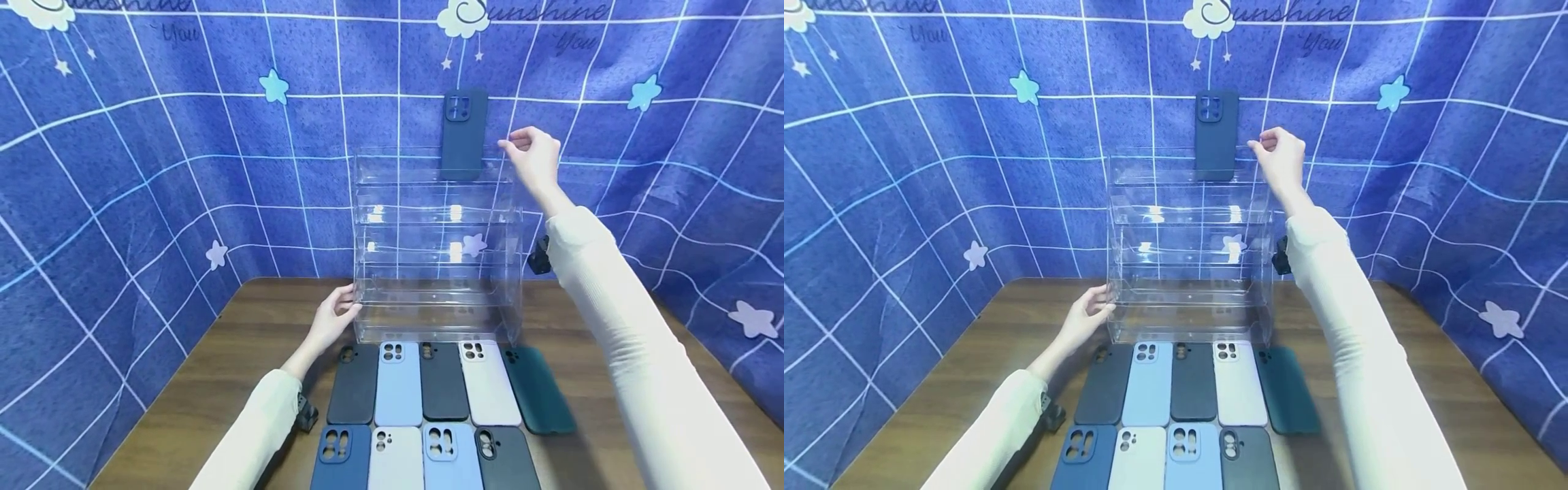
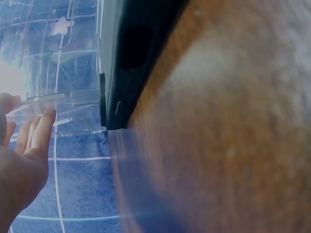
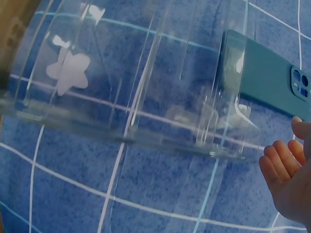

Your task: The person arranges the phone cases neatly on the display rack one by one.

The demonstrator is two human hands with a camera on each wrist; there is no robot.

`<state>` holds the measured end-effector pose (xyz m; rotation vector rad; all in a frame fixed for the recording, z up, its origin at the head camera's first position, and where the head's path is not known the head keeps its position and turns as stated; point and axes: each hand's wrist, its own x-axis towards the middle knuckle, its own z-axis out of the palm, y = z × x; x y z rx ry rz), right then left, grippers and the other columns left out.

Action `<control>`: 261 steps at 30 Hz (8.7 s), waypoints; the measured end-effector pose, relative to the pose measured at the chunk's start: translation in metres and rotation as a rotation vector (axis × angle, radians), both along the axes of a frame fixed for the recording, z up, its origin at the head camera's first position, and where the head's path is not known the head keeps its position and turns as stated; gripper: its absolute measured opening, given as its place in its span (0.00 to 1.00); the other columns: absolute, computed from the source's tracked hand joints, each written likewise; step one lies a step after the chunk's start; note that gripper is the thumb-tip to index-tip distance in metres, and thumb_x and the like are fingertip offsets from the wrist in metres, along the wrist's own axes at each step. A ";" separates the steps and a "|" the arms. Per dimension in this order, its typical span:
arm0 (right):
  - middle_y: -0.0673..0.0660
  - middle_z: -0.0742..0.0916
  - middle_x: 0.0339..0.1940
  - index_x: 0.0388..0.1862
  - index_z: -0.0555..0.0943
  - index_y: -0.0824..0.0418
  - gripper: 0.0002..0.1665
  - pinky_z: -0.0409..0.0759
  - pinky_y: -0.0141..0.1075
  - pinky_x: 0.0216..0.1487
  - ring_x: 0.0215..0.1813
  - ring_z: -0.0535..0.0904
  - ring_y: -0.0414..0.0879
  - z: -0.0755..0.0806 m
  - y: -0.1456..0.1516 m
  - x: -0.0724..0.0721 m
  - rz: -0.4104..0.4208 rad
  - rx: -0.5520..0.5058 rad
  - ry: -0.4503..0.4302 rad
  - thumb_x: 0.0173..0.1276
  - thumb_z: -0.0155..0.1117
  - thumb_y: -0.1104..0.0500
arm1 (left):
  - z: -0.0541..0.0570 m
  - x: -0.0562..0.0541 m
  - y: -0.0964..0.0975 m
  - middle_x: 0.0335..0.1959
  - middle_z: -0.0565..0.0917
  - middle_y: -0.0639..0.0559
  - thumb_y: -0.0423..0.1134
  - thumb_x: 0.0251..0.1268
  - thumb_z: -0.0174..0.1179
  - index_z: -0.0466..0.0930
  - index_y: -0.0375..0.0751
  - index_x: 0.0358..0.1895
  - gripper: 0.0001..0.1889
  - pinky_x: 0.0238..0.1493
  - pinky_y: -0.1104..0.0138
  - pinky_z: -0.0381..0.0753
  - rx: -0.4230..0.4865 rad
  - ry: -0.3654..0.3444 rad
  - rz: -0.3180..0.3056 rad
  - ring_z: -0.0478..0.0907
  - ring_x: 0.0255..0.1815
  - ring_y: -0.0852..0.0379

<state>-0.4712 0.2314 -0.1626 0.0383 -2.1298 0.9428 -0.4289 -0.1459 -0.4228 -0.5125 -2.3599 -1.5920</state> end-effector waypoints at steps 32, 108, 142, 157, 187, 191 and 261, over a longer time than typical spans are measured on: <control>0.46 0.88 0.43 0.51 0.81 0.63 0.28 0.73 0.18 0.40 0.34 0.75 0.19 -0.050 0.048 0.064 0.134 -0.151 -0.014 0.59 0.68 0.46 | 0.004 0.000 -0.001 0.52 0.80 0.36 0.40 0.63 0.61 0.68 0.37 0.64 0.27 0.55 0.54 0.77 -0.074 -0.059 0.026 0.80 0.51 0.43; 0.52 0.85 0.52 0.59 0.77 0.56 0.25 0.76 0.28 0.53 0.53 0.80 0.39 -0.208 0.031 0.225 0.616 0.184 -0.369 0.62 0.66 0.55 | 0.009 0.011 -0.010 0.57 0.76 0.34 0.36 0.62 0.61 0.65 0.33 0.65 0.28 0.63 0.51 0.70 -0.095 -0.105 -0.029 0.75 0.57 0.41; 0.57 0.86 0.50 0.53 0.80 0.64 0.23 0.78 0.27 0.51 0.53 0.80 0.36 -0.255 0.027 0.261 0.870 0.340 -0.466 0.61 0.66 0.53 | 0.008 0.006 0.003 0.59 0.75 0.35 0.36 0.63 0.60 0.63 0.33 0.66 0.29 0.64 0.53 0.69 -0.097 -0.150 -0.030 0.74 0.59 0.42; 0.53 0.87 0.42 0.48 0.81 0.61 0.19 0.81 0.32 0.44 0.44 0.81 0.40 -0.259 0.032 0.264 0.815 0.362 -0.404 0.60 0.68 0.53 | 0.010 0.010 0.001 0.59 0.75 0.34 0.38 0.64 0.59 0.61 0.33 0.67 0.30 0.63 0.52 0.70 -0.112 -0.149 -0.038 0.73 0.59 0.41; 0.49 0.74 0.31 0.50 0.80 0.71 0.33 0.72 0.26 0.28 0.30 0.68 0.33 -0.255 0.031 0.274 0.792 0.401 -0.536 0.53 0.71 0.46 | 0.011 0.009 -0.003 0.57 0.75 0.35 0.41 0.64 0.59 0.62 0.35 0.67 0.30 0.64 0.52 0.68 -0.144 -0.169 -0.025 0.72 0.59 0.41; 0.50 0.71 0.29 0.51 0.79 0.73 0.36 0.68 0.25 0.27 0.29 0.65 0.33 -0.254 0.033 0.276 0.801 0.395 -0.559 0.52 0.73 0.47 | 0.010 0.009 -0.001 0.57 0.75 0.34 0.41 0.64 0.60 0.62 0.35 0.68 0.31 0.64 0.52 0.68 -0.138 -0.164 -0.031 0.72 0.60 0.41; 0.65 0.81 0.44 0.54 0.75 0.66 0.21 0.83 0.39 0.26 0.33 0.80 0.34 -0.208 0.035 0.257 0.689 0.057 -0.444 0.62 0.64 0.63 | 0.003 0.009 -0.001 0.58 0.75 0.35 0.38 0.64 0.58 0.62 0.34 0.67 0.29 0.62 0.52 0.70 -0.100 -0.159 -0.035 0.74 0.59 0.42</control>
